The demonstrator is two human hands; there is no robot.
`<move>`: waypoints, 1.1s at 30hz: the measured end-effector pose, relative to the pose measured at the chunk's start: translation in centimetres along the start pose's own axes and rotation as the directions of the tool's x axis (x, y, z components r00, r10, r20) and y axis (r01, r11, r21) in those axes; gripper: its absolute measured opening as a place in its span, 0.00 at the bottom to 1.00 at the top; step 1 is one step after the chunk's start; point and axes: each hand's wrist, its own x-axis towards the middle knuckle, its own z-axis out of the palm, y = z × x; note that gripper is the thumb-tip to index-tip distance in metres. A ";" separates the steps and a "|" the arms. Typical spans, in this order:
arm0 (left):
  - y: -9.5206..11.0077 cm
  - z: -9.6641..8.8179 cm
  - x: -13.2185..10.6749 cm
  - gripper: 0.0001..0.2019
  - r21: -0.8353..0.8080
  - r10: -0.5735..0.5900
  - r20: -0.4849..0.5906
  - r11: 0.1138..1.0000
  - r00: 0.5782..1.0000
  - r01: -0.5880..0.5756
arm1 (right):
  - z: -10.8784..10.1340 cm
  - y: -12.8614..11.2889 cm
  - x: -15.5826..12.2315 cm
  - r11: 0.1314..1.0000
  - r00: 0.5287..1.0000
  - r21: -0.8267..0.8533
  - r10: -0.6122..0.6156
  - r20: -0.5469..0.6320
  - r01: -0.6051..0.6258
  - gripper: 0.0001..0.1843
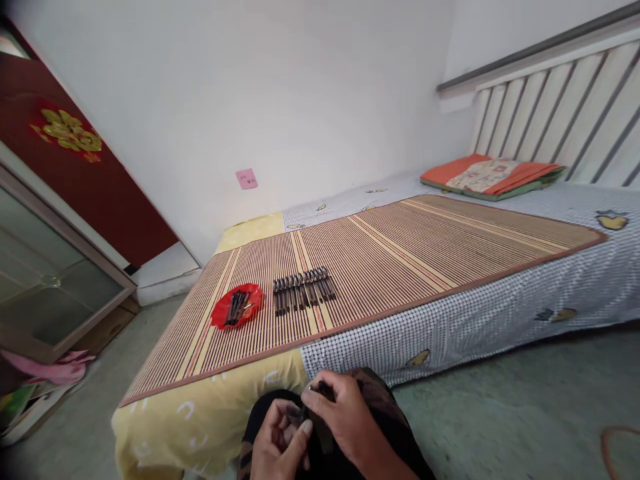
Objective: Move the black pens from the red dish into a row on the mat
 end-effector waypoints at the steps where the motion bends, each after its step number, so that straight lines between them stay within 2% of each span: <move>1: -0.1 -0.2 0.0 0.24 0.013 -0.001 -0.006 1.000 1.000 0.001 | 0.0 -0.1 0.0 1.000 1.000 -0.010 -0.021 -0.005 0.021 0.10; 3: 0.0 -0.5 0.1 0.24 0.029 -0.017 0.011 0.999 1.000 0.016 | -0.2 -0.2 -0.1 0.998 0.999 -0.024 -0.050 -0.012 0.050 0.10; 6: 0.3 -0.6 0.0 0.23 -0.004 -0.059 0.104 0.998 0.993 0.060 | -0.3 -0.3 -0.2 0.998 0.998 -0.018 -0.055 -0.007 0.055 0.11; 10: 0.5 -0.4 0.1 0.24 -0.070 -0.166 0.286 0.979 0.944 0.193 | -0.5 -0.6 -0.4 1.000 0.999 0.020 -0.011 0.032 0.010 0.13; 12: 0.6 -0.4 0.1 0.25 -0.070 -0.176 0.332 0.975 0.927 0.210 | -0.5 -0.7 -0.5 0.999 0.999 0.043 0.007 0.040 -0.008 0.14; 16: 1.1 -0.5 0.0 0.25 -0.049 -0.107 0.247 0.991 0.963 0.123 | -0.4 -1.0 -0.6 0.998 1.000 0.056 0.011 0.029 -0.012 0.16; 18: 1.3 -0.6 -0.1 0.23 -0.039 -0.115 0.241 0.991 0.964 0.128 | -0.4 -1.3 -0.6 0.998 0.999 0.064 0.015 0.037 -0.017 0.16; 23: 1.3 -0.4 -0.3 0.22 -0.135 -0.217 0.398 0.947 0.891 0.291 | -0.8 -2.0 -0.7 0.994 0.994 0.102 0.027 0.107 -0.038 0.18; 24: 1.3 -0.4 -0.4 0.22 -0.154 -0.205 0.400 0.946 0.893 0.286 | -0.9 -1.9 -0.7 0.993 0.992 0.107 0.026 0.121 -0.039 0.18; 27: 1.4 -0.3 -0.4 0.20 -0.146 -0.133 0.327 0.971 0.936 0.189 | -0.9 -1.6 -0.6 0.993 0.990 0.115 0.021 0.137 -0.037 0.18; 29: 1.2 -0.5 -0.4 0.20 -0.122 -0.129 0.301 0.977 0.945 0.173 | -0.9 -1.3 -0.6 0.992 0.990 0.115 0.032 0.134 -0.047 0.18; 31: 1.0 -0.6 -0.2 0.20 -0.134 -0.182 0.343 0.962 0.922 0.239 | -0.9 -1.2 -0.6 0.990 0.990 0.131 0.038 0.138 -0.056 0.19; 33: 0.6 -0.7 -0.1 0.22 -0.167 -0.234 0.431 0.929 0.872 0.331 | -1.0 -1.1 -0.6 0.987 0.986 0.147 0.036 0.164 -0.061 0.19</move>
